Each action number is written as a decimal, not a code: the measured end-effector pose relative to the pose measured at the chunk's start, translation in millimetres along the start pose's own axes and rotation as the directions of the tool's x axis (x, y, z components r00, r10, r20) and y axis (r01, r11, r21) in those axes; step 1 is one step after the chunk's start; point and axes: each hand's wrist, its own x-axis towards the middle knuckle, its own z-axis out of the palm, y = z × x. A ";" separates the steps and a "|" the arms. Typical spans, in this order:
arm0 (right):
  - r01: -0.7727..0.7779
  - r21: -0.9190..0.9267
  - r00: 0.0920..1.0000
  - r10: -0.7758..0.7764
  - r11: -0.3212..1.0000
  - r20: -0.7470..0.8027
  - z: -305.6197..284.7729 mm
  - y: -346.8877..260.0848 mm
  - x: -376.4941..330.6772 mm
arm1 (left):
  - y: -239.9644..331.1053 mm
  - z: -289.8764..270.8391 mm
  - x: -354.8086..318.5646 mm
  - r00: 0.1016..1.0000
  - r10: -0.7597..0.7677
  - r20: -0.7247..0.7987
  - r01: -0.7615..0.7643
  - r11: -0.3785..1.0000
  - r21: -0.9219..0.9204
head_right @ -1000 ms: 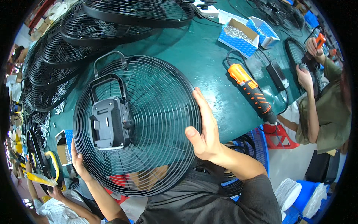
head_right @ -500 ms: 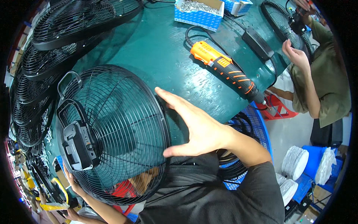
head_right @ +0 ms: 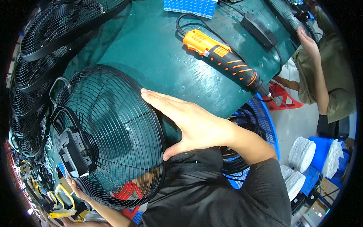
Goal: Assembling the outer guard and frame components of industrial electric fans using a power screwdriver.
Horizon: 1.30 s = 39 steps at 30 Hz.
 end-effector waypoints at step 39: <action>0.059 0.078 0.998 -0.057 0.995 -0.030 5.6 0.2 0.0 | 20.0 28.4 -4.7 1.000 -0.004 0.031 0.009 0.984 -0.180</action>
